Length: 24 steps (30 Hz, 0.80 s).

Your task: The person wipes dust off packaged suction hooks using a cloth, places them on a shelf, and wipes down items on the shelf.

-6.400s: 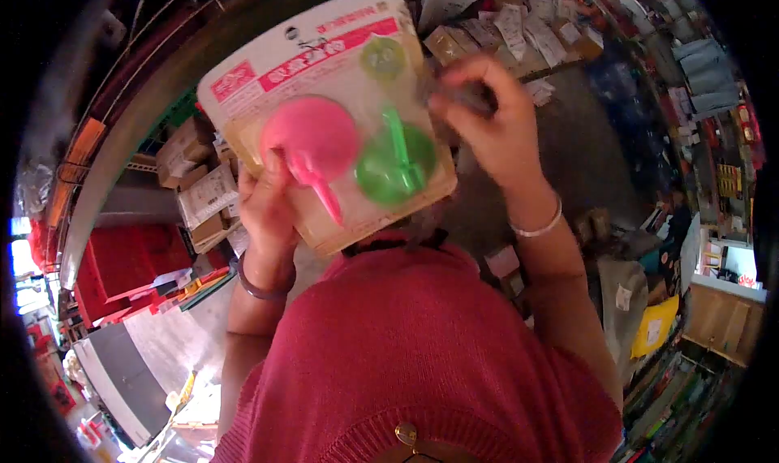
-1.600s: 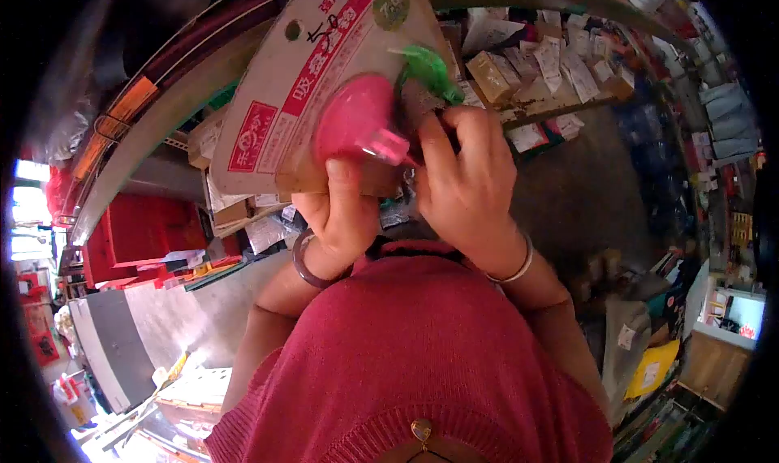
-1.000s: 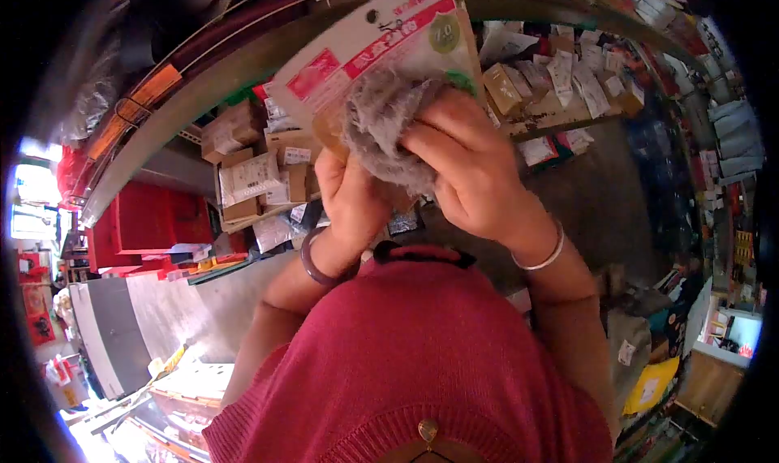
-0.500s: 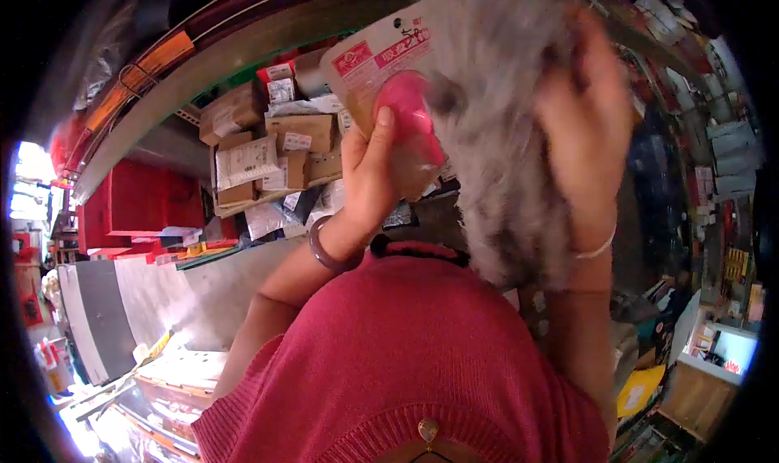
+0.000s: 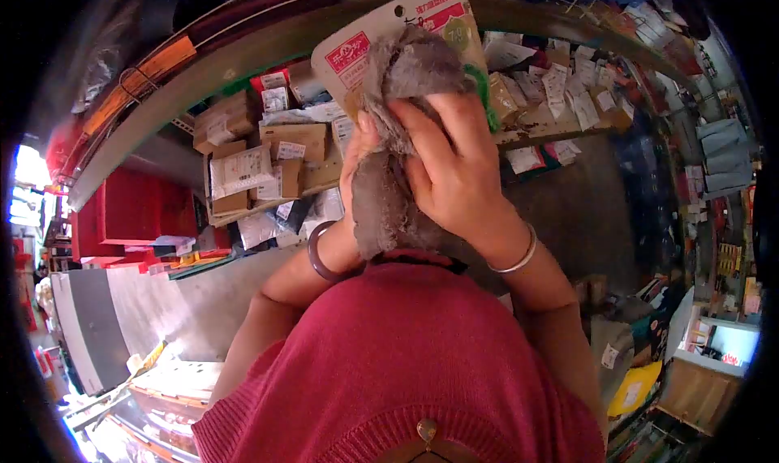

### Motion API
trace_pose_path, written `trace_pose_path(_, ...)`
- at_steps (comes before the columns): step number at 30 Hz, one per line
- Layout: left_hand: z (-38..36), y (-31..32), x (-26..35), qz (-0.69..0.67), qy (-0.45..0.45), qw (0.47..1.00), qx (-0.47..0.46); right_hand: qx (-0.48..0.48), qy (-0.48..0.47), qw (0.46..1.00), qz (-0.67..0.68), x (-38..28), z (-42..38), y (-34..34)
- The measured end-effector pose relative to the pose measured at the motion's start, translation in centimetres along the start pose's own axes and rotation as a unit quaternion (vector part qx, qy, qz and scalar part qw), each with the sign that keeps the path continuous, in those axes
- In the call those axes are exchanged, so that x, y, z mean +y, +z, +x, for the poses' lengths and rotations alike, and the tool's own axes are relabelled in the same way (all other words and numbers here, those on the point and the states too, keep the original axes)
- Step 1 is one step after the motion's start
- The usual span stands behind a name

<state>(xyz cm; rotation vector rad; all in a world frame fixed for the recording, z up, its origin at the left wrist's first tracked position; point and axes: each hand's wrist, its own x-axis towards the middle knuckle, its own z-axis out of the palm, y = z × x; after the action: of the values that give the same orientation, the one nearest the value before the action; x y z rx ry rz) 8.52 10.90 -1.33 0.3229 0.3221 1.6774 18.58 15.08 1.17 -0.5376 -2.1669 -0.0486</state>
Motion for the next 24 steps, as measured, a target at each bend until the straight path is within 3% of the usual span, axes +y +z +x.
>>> trace_pose_path(1,0.0,0.0,-0.1,-0.002,0.006,1.0,-0.001,0.008,-0.016,1.0,-0.006,0.2,-0.3,0.0)
trace_pose_path(3,0.7,-1.3,-0.4,0.062,0.052,0.993,-0.09,0.012,-0.038,0.999,-0.026,0.3,-0.6,-0.2)
trace_pose_path(5,0.1,-1.4,-0.1,0.051,-0.009,0.998,-0.047,0.001,-0.051,0.997,-0.057,0.1,-1.4,-0.8)
trace_pose_path(6,-0.2,-0.3,0.0,0.166,0.05,0.985,-0.019,-0.007,-0.066,0.996,-0.059,0.2,-1.7,-1.0)
trace_pose_path(9,0.8,-0.9,0.6,0.261,0.088,0.961,0.032,-0.018,-0.094,0.994,-0.054,0.9,-3.5,-1.0)
trace_pose_path(10,0.7,0.2,0.9,0.199,0.135,0.971,0.009,-0.015,-0.088,0.995,-0.049,1.2,-4.9,-0.3)
trace_pose_path(13,1.3,0.9,1.6,0.142,0.134,0.98,-0.046,-0.018,-0.045,0.999,-0.012,1.6,-5.1,-0.5)
trace_pose_path(17,1.8,0.2,1.9,0.09,0.154,0.984,-0.016,-0.047,-0.057,0.987,-0.142,3.3,-7.4,-1.1)
trace_pose_path(19,1.6,1.1,2.6,0.102,0.199,0.975,0.006,-0.101,0.059,0.977,-0.18,6.2,-7.5,-1.9)
trace_pose_path(20,1.5,1.3,2.9,0.107,0.218,0.97,0.022,-0.047,0.175,0.983,-0.026,6.7,-8.0,-2.4)
trace_pose_path(21,1.6,1.5,3.0,0.111,0.24,0.964,0.035,0.011,0.281,0.951,0.129,7.2,-8.3,-2.7)
trace_pose_path(22,1.6,1.7,3.0,0.092,0.229,0.969,0.019,0.066,0.375,0.882,0.279,7.5,-8.2,-2.8)
trace_pose_path(24,1.7,1.4,2.5,0.083,0.213,0.973,0.02,0.132,0.444,0.757,0.46,5.4,-7.4,-2.8)
